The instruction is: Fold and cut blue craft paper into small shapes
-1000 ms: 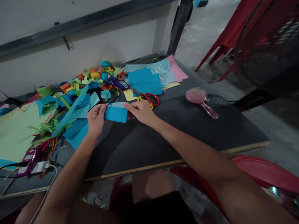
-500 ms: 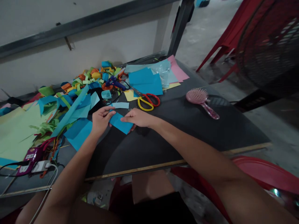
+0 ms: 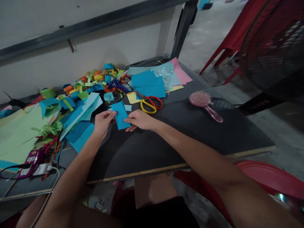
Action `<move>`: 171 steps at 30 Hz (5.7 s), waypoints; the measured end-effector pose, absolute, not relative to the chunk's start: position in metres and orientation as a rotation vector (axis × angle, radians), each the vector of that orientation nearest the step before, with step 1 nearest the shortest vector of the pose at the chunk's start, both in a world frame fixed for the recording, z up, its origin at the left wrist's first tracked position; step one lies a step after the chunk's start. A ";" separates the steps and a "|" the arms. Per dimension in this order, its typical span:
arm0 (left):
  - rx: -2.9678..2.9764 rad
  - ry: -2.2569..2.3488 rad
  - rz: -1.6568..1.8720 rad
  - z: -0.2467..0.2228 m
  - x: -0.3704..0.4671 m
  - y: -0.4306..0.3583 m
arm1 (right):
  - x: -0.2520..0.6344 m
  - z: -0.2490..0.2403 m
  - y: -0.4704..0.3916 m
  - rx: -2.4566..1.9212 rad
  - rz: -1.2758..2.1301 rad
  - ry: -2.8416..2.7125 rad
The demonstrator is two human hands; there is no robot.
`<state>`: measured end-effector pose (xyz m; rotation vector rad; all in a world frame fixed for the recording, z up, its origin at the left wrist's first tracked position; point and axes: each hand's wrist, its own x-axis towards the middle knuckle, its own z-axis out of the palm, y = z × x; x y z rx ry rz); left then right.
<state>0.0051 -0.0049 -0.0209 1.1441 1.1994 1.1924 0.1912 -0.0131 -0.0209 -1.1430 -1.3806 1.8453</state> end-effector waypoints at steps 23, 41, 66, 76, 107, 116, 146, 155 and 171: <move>1.361 1.079 0.757 -0.028 0.013 -0.015 | 0.186 -0.029 -0.015 -1.081 1.109 -1.221; 1.227 0.992 0.491 -0.018 0.008 -0.018 | 0.186 -0.025 -0.014 -1.082 1.208 -0.997; 1.248 1.025 0.640 -0.022 0.001 -0.011 | 0.195 -0.018 -0.011 -1.213 1.357 -1.331; 1.214 1.155 0.795 -0.023 -0.001 -0.008 | 0.194 -0.029 -0.011 -1.231 1.346 -1.438; 0.967 1.090 1.219 -0.025 0.003 -0.007 | 0.197 -0.027 -0.010 -1.231 1.714 -1.705; 0.824 1.112 1.314 -0.026 0.002 -0.003 | 0.199 -0.035 -0.007 -1.259 1.702 -1.808; 1.103 1.118 1.074 -0.029 -0.003 -0.001 | 0.191 -0.046 -0.002 -1.199 1.422 -1.510; 1.229 1.061 1.035 -0.035 0.001 -0.002 | 0.191 -0.049 0.002 -1.153 1.344 -1.447; 1.250 0.991 1.058 -0.038 0.002 0.000 | 0.191 -0.052 0.006 -1.086 1.485 -1.149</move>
